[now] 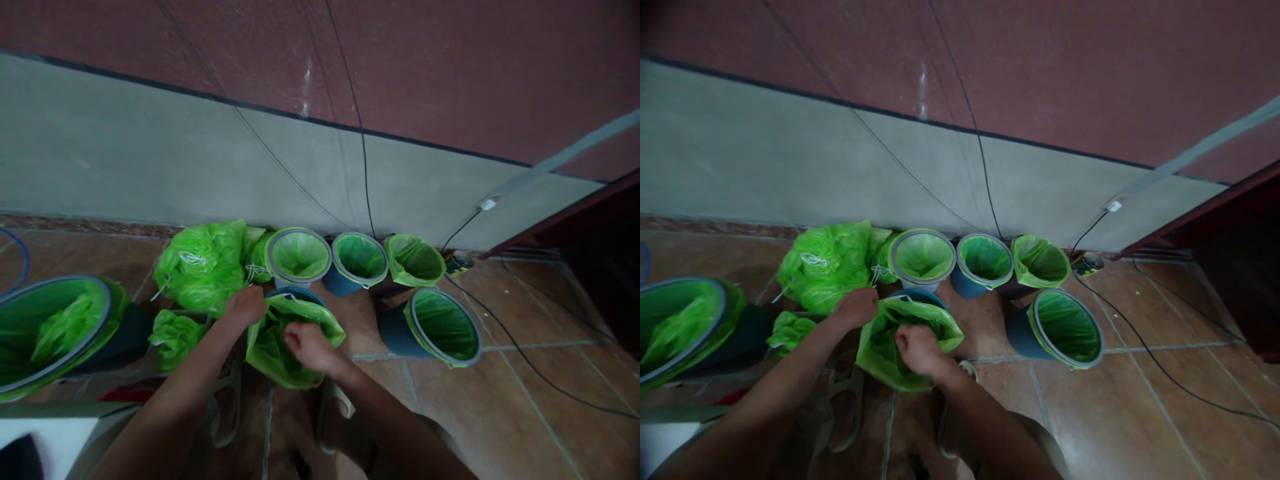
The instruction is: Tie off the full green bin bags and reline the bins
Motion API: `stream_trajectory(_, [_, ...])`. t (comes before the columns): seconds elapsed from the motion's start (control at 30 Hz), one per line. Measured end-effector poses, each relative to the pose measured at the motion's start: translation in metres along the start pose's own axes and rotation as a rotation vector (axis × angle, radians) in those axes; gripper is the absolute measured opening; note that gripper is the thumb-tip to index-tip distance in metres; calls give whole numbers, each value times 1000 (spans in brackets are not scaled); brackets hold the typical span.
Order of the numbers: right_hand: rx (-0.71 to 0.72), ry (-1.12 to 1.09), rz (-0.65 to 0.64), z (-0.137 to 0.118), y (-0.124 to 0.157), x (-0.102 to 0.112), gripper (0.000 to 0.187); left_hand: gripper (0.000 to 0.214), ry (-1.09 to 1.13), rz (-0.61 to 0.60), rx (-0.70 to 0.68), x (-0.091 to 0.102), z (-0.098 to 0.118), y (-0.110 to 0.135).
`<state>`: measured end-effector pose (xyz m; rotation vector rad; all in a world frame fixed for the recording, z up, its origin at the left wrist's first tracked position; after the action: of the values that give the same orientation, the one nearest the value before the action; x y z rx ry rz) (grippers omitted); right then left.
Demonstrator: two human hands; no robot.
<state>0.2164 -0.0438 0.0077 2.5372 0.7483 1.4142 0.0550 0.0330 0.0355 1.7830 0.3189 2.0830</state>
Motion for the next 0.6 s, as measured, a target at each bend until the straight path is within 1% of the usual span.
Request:
stream_trajectory(0.1, [-128, 100, 252, 18, -19, 32, 35, 30, 19, 4, -44, 3, 5, 4])
stream_trajectory(0.13, [-144, 139, 285, 22, -24, 38, 38, 29, 27, 1, -68, 4, 6, 5])
stream_trajectory(0.17, [-142, 174, 267, 26, -28, 40, 38, 28, 36, -5, -94, 5, 7, 5])
stream_trajectory(0.23, [-149, 222, 178, 31, -35, 39, 30, 27, 58, -20, -141, 5, 7, 6])
stream_trajectory(0.3, [-196, 239, 132, 34, -38, 39, 29, 28, 83, -31, -172, 2, 6, 4])
stream_trajectory(0.33, [-225, 240, 145, 33, -39, 41, 31, 31, 99, -29, -186, 0, 6, 3])
stream_trajectory(0.4, [-266, 236, 215, 31, -40, 48, 32, 42, 150, -6, -216, -6, 6, 1])
stream_trajectory(0.43, [-269, 234, 242, 28, -40, 52, 32, 50, 176, 12, -228, -9, 7, 1])
stream_trajectory(0.5, [-256, 223, 252, 24, -41, 56, 31, 65, 197, 53, -230, -18, 8, 0])
stream_trajectory(0.53, [-245, 215, 245, 22, -41, 58, 30, 66, 182, 68, -216, -22, 7, 0])
stream_trajectory(0.57, [-240, 210, 240, 22, -41, 59, 30, 61, 154, 75, -197, -27, 6, 0])
stream_trajectory(0.6, [-244, 211, 241, 23, -40, 61, 29, 52, 126, 77, -178, -30, 3, 0])
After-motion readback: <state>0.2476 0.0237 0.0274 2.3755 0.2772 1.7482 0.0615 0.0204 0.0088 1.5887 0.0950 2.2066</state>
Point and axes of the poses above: each hand's wrist, its own y-axis away from the middle knuckle, its own x-axis out of the back of the hand, z = x × y, the point moved 4 cm from there along -y, towards the middle knuckle, and after that the axes turned 3 degrees about -x, right-handed, at the moved point
